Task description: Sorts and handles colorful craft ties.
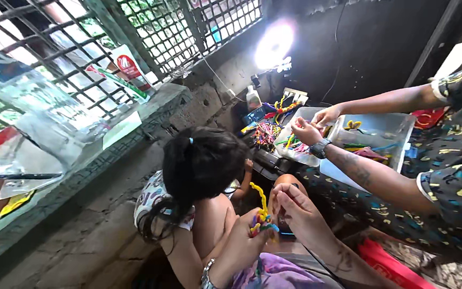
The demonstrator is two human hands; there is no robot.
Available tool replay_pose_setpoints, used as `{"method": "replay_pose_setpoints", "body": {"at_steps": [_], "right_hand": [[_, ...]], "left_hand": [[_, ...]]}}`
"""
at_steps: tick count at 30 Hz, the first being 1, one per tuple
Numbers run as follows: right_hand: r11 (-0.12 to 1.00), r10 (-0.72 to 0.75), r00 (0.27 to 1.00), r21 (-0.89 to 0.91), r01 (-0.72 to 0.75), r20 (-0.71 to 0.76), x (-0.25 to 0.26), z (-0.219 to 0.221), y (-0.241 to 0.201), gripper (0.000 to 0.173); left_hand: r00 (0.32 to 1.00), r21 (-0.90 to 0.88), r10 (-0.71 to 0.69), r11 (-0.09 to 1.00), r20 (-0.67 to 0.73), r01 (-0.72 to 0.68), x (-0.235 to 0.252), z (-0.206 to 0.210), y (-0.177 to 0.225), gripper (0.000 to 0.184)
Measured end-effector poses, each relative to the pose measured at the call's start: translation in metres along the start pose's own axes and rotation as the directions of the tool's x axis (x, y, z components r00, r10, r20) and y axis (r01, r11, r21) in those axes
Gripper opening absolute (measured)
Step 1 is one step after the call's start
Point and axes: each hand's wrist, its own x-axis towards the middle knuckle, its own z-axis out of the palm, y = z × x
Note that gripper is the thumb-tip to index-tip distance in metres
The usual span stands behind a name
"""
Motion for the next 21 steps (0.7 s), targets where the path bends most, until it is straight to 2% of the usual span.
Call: {"method": "replay_pose_setpoints", "body": {"at_steps": [3,6,8,11,12,14,16,19,21], "right_hand": [[0.999,-0.011,0.992,-0.03,0.015,0.13,-0.002,-0.008,0.001,0.023],[0.997,-0.037,0.985,-0.067,0.049,0.169,-0.003,-0.013,0.003,0.022],[0.996,-0.069,0.994,-0.046,0.073,0.08,-0.003,-0.013,0.0,0.023],[0.988,-0.152,0.976,0.005,0.154,-0.154,0.0,-0.014,-0.008,0.023],[0.983,-0.182,0.968,-0.041,0.177,-0.172,0.002,-0.017,-0.012,0.022],[0.958,-0.202,0.976,-0.222,0.181,-0.078,0.001,-0.028,-0.021,0.02],[0.904,-0.158,0.987,-0.396,0.158,0.033,-0.002,-0.028,-0.025,0.018],[0.871,-0.09,0.992,-0.475,0.122,0.09,-0.008,-0.021,-0.023,0.023],[0.871,-0.123,0.985,-0.463,0.166,0.121,-0.008,-0.019,-0.019,0.018]], "left_hand": [[0.999,-0.035,-0.033,0.999,-0.031,0.032,0.002,-0.001,0.005,0.012],[0.999,-0.048,-0.036,0.998,-0.015,0.035,0.005,-0.001,0.006,0.012],[1.0,-0.03,-0.025,0.999,0.009,0.025,0.008,-0.002,0.005,0.011],[0.999,0.034,-0.021,0.999,0.028,0.02,0.009,-0.004,0.007,0.012],[0.999,0.06,-0.026,0.998,0.033,0.024,0.009,-0.006,0.008,0.014],[0.999,0.116,-0.02,0.993,0.044,0.015,0.01,-0.008,0.009,0.015],[0.997,0.201,0.006,0.979,0.077,-0.021,0.011,-0.007,0.009,0.015],[0.985,0.325,0.03,0.942,0.167,-0.084,0.013,-0.002,0.009,0.017],[0.981,0.355,0.027,0.93,0.193,-0.095,0.014,0.001,0.011,0.02]]}}
